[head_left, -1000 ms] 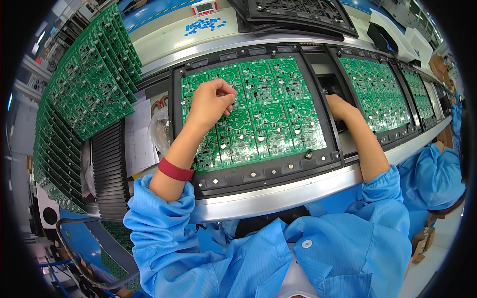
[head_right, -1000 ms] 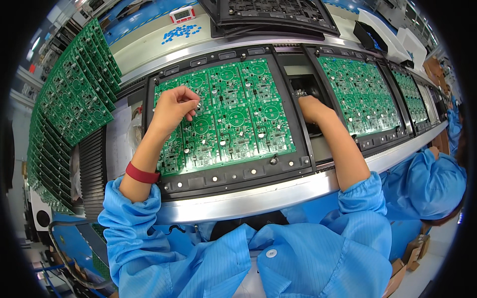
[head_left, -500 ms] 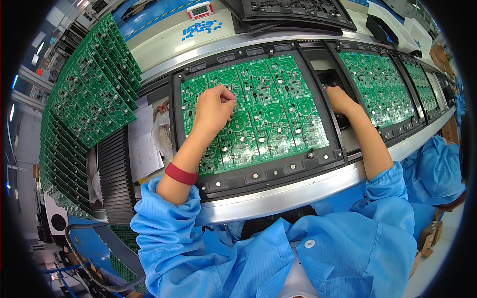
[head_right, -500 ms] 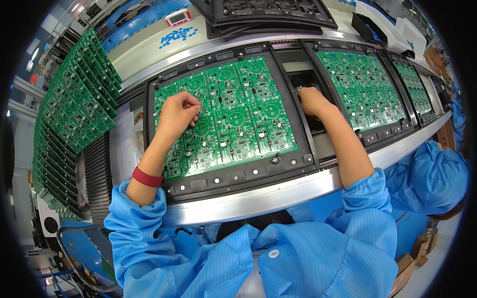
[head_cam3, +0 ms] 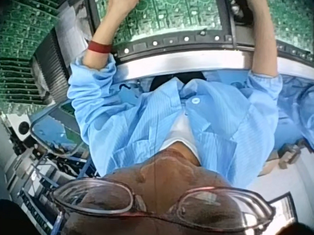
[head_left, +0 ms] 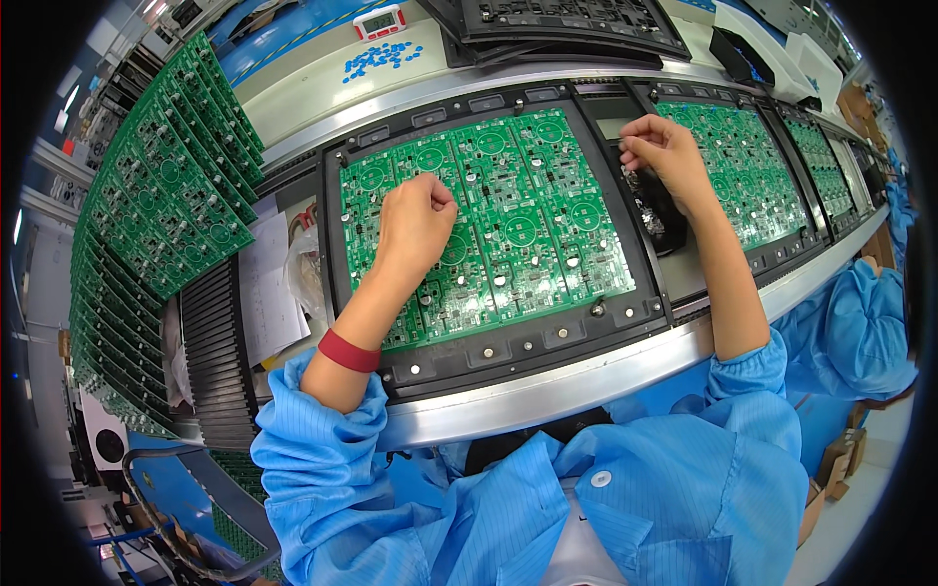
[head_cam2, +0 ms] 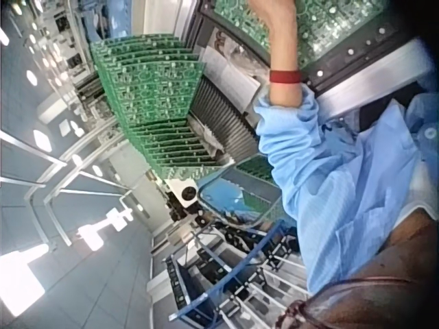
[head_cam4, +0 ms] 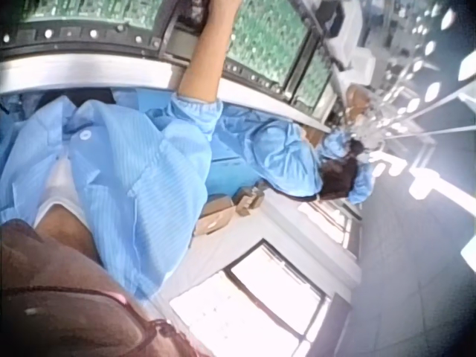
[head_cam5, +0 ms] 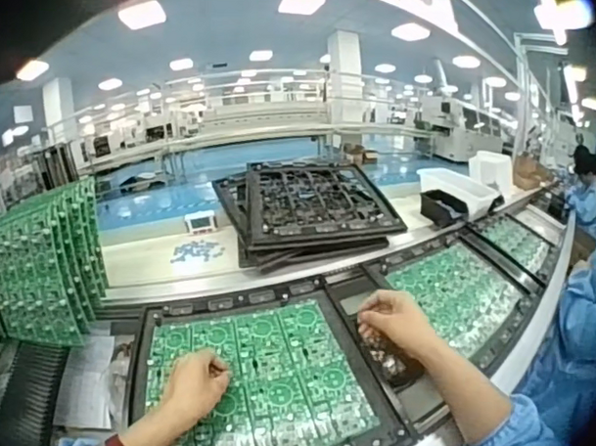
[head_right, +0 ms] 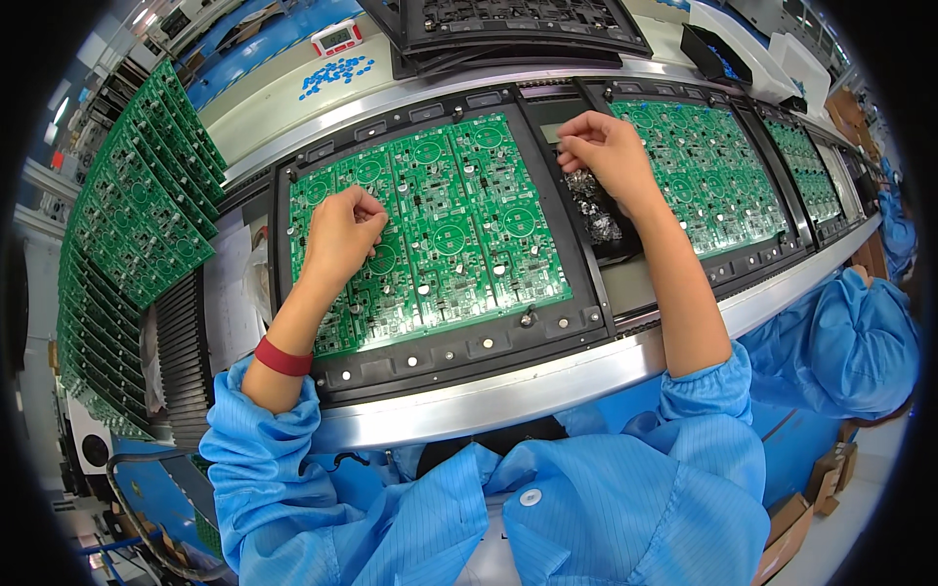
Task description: The person assembles electronic circuit boards by inserting small metal components into a board panel by hand, placing blue caps onto the board, and sliding the board fixture along the assembly line.
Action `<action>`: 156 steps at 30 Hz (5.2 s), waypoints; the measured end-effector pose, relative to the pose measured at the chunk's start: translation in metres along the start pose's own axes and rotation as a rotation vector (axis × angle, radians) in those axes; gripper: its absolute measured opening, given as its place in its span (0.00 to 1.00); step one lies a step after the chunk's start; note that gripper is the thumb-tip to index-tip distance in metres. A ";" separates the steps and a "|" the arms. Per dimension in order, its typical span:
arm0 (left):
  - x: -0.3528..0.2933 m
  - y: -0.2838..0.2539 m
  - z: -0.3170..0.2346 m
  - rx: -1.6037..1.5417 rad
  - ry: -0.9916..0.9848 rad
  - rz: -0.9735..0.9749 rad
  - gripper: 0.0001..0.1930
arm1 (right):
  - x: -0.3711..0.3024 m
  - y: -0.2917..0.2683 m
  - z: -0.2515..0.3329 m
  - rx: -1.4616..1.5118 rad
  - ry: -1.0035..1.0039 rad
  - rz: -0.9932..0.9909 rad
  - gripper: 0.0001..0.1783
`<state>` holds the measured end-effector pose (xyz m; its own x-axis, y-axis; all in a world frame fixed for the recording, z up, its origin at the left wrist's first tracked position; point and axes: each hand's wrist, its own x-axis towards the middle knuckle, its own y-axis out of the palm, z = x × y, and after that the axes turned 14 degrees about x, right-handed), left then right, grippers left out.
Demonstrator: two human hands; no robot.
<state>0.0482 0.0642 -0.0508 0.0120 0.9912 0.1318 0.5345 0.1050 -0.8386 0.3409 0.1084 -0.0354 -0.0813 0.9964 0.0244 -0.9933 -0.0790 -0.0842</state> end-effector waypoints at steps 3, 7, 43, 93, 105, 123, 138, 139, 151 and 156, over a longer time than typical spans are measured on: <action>0.000 0.000 0.001 -0.002 0.036 -0.017 0.01 | -0.009 0.024 0.019 0.305 -0.017 0.067 0.03; -0.001 -0.004 0.004 -0.046 0.044 0.072 0.01 | -0.012 0.050 0.029 0.211 0.003 0.295 0.04; -0.002 -0.050 0.020 -0.723 -0.143 0.342 0.08 | -0.022 0.075 0.011 -0.407 -0.386 0.283 0.12; -0.029 -0.058 0.063 -0.002 0.082 0.082 0.03 | -0.022 -0.015 -0.054 -0.908 0.208 0.097 0.06; -0.028 -0.056 0.058 0.082 0.282 0.011 0.03 | -0.034 0.005 0.001 -0.118 -0.058 -0.011 0.03; -0.027 -0.057 0.059 0.058 0.189 0.107 0.05 | -0.037 0.029 0.002 -0.061 -0.050 0.206 0.02; -0.027 -0.068 0.038 -0.796 -0.340 0.075 0.07 | -0.020 0.024 -0.007 -0.596 -0.548 0.303 0.04; -0.027 -0.069 0.040 -0.806 -0.333 0.090 0.07 | -0.020 0.024 -0.007 -0.605 -0.562 0.316 0.04; -0.021 -0.076 0.069 -0.943 -0.212 0.313 0.09 | -0.017 0.022 -0.009 -0.605 -0.612 0.371 0.04; -0.024 -0.065 0.058 -0.890 -0.260 0.169 0.09 | -0.021 0.025 -0.007 -0.552 -0.549 0.347 0.04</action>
<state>-0.0352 0.0378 -0.0303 0.0170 0.9858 -0.1672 0.9933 -0.0358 -0.1097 0.3182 0.0858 -0.0447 -0.5437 0.7508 0.3752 -0.7339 -0.2084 -0.6465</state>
